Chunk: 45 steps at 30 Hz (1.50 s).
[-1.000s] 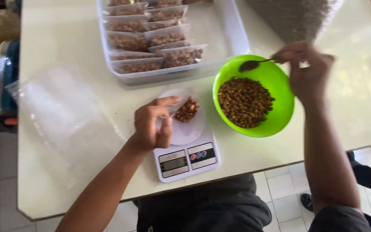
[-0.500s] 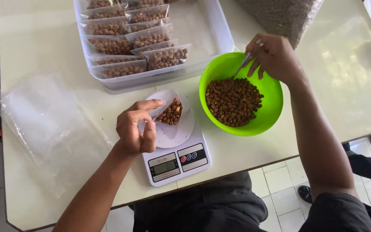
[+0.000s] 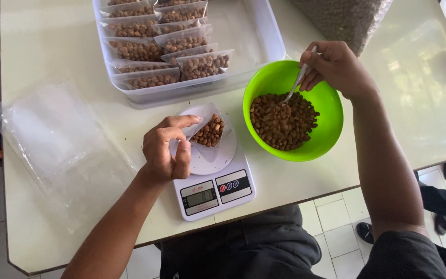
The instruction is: The person scoops nuts from a green bowl into small plastic bags placed on a digital scale. They adjust the amount by adding or removing nuts until the target weight is reached, then move the filled bag to a tray. The process repeats for multiple bags.
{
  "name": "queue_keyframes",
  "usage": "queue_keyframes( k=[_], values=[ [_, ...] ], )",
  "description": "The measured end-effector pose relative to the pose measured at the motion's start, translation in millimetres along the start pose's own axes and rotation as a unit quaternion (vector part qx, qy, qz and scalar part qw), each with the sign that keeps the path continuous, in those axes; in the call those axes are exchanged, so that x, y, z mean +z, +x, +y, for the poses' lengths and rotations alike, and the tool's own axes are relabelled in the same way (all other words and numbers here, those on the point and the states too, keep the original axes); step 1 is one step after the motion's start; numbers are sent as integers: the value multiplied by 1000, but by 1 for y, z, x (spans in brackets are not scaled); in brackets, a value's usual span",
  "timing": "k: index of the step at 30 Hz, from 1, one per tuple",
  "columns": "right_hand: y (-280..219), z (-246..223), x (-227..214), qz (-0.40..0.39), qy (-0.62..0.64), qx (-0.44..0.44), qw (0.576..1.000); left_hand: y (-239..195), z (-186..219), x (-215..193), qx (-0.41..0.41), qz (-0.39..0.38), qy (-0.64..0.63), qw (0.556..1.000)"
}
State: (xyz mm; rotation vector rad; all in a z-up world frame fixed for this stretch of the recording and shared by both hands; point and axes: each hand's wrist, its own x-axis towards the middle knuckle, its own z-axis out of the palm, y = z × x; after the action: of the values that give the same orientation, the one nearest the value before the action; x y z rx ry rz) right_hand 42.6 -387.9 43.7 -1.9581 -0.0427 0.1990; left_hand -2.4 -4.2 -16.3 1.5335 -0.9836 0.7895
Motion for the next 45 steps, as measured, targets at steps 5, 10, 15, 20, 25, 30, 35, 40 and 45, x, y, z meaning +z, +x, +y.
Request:
queue_keyframes(
  k=[5, 10, 15, 20, 25, 30, 35, 40, 45],
  values=[
    [-11, -9, 1, -42, -8, -13, 999, 1, 0, -1, -5, -6, -9, 1000],
    [-19, -13, 2, -55, -3, -41, 998, 0, -1, 0, 3, -1, -9, 1000],
    [-24, -7, 1, -55, 5, -26, 998, 0, -1, 0, -2, 0, -13, 1000],
    [-27, 7, 9, -47, 22, -65, 997, -5, -18, 0, 50, 6, 10, 999],
    [-28, 15, 7, -17, -4, -104, 994, -7, -20, 0, 44, 13, 5, 999],
    [-28, 22, 3, 16, 1, -130, 991, -6, -20, 0, 49, 11, 5, 999],
    [-26, 31, 1, 24, 15, -135, 990, -5, -20, 1, 61, 18, 7, 998],
    [-24, 35, 3, 30, 23, -153, 987, -6, -19, 1, 57, 18, 4, 998],
    [-25, 33, 8, 40, 38, -111, 992, -3, -18, 0, 61, 13, 8, 998]
  ],
)
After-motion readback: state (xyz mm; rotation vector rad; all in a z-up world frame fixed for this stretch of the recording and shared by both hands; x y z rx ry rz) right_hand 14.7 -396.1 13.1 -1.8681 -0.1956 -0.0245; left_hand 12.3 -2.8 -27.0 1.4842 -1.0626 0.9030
